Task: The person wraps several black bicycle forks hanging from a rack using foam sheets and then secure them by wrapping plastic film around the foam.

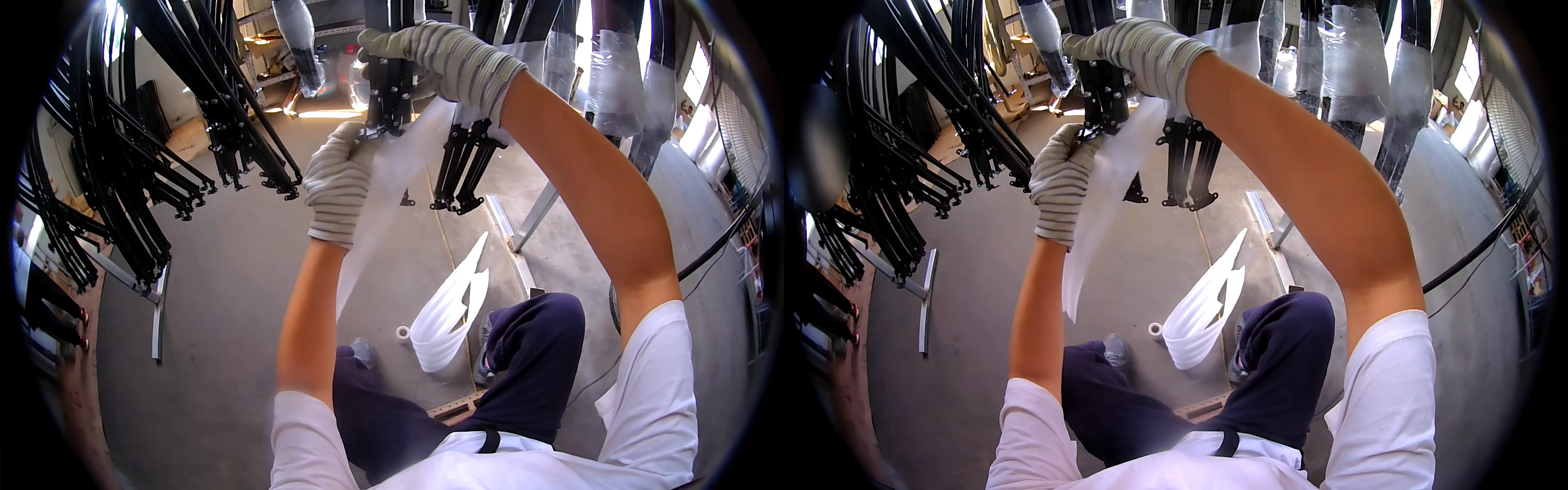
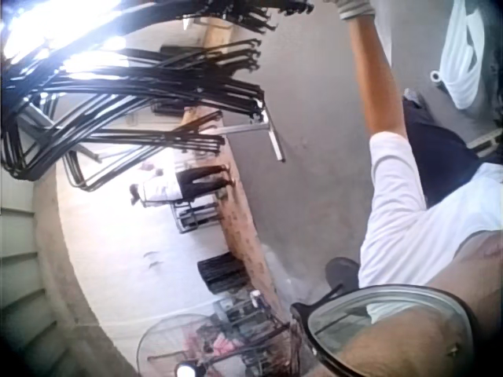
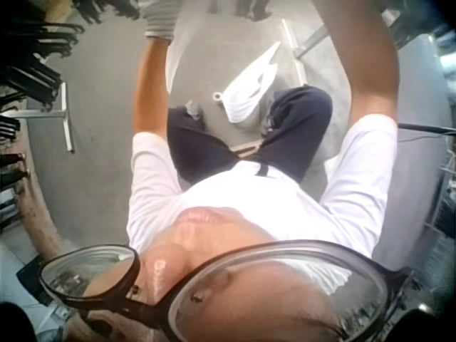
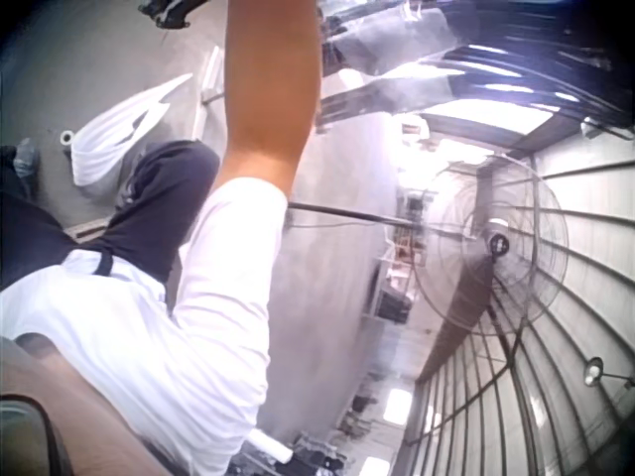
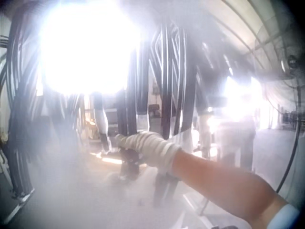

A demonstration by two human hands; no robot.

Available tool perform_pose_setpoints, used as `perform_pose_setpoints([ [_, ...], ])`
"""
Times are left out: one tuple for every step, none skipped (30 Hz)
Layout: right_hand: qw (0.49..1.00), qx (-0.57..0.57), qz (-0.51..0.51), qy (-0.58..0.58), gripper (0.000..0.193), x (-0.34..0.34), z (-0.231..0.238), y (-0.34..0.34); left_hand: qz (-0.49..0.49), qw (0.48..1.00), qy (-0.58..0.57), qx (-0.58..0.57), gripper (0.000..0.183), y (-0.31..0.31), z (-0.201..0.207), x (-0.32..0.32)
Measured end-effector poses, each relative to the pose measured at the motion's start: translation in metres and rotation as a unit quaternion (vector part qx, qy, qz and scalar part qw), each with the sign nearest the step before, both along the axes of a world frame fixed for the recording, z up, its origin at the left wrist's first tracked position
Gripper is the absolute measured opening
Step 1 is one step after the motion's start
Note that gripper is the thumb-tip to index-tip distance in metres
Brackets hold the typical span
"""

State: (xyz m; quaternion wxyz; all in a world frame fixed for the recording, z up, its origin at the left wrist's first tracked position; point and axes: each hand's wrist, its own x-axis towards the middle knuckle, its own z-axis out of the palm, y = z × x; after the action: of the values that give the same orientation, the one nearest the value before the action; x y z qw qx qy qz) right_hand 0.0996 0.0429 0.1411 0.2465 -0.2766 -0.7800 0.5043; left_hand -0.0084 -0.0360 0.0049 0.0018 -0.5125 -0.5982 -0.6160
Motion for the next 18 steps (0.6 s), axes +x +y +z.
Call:
perform_pose_setpoints([
  [1.0,0.007,-0.017,-0.009,0.05,0.001,0.002,-0.004,0.012,1.0,0.025,0.002,0.022,0.0,0.0,0.0],
  [0.998,0.015,-0.055,-0.021,0.046,-0.004,0.001,0.0,0.005,0.999,0.045,0.011,0.02,-0.001,0.001,0.001],
  [0.995,0.037,-0.084,-0.042,0.044,-0.008,0.002,-0.001,0.005,0.998,0.062,0.027,0.021,-0.001,0.002,-0.002],
  [0.99,0.059,-0.112,-0.062,0.043,-0.012,0.003,-0.003,0.005,0.996,0.079,0.044,0.022,0.0,0.002,-0.008],
  [0.983,0.08,-0.141,-0.082,0.042,-0.015,0.004,-0.005,0.005,0.994,0.096,0.06,0.023,-0.001,0.003,-0.012],
  [0.973,0.123,-0.164,-0.111,0.04,-0.017,0.007,-0.005,-0.013,0.992,0.107,0.06,0.026,-0.005,0.009,-0.011],
  [0.976,0.115,-0.153,-0.102,0.039,-0.014,0.007,-0.004,-0.026,0.99,0.12,0.065,0.026,-0.003,0.011,-0.014],
  [0.98,0.108,-0.141,-0.093,0.038,-0.01,0.007,-0.004,-0.038,0.988,0.134,0.071,0.026,0.0,0.014,-0.02],
  [0.983,0.1,-0.129,-0.083,0.037,-0.007,0.007,-0.007,-0.05,0.985,0.148,0.075,0.026,0.001,0.018,-0.021],
  [0.983,0.089,-0.138,-0.08,0.034,-0.006,0.008,-0.01,-0.065,0.981,0.155,0.101,0.027,0.0,0.021,-0.02],
  [0.987,0.078,-0.125,-0.062,0.032,-0.002,0.008,-0.013,-0.076,0.978,0.164,0.104,0.026,0.0,0.024,-0.021],
  [0.99,0.068,-0.114,-0.045,0.03,0.003,0.008,-0.016,-0.089,0.975,0.172,0.108,0.026,0.0,0.026,-0.021],
  [0.993,0.058,-0.104,-0.028,0.028,0.008,0.008,-0.017,-0.102,0.972,0.18,0.112,0.026,0.001,0.029,-0.021],
  [0.996,0.019,-0.087,-0.021,0.027,0.011,0.01,-0.016,-0.148,0.966,0.174,0.125,0.025,0.003,0.032,-0.02],
  [0.998,-0.018,-0.064,-0.017,0.025,0.011,0.01,-0.018,-0.187,0.958,0.166,0.137,0.025,0.002,0.033,-0.021],
  [0.998,-0.056,-0.041,-0.012,0.024,0.012,0.01,-0.02,-0.227,0.949,0.158,0.15,0.024,0.001,0.034,-0.022],
  [0.997,-0.008,-0.039,-0.067,0.022,0.015,0.011,-0.023,-0.273,0.945,0.117,0.135,0.024,0.001,0.034,-0.023],
  [0.991,0.04,-0.039,-0.124,0.02,0.02,0.014,-0.026,-0.321,0.936,0.073,0.121,0.024,0.005,0.032,-0.025],
])
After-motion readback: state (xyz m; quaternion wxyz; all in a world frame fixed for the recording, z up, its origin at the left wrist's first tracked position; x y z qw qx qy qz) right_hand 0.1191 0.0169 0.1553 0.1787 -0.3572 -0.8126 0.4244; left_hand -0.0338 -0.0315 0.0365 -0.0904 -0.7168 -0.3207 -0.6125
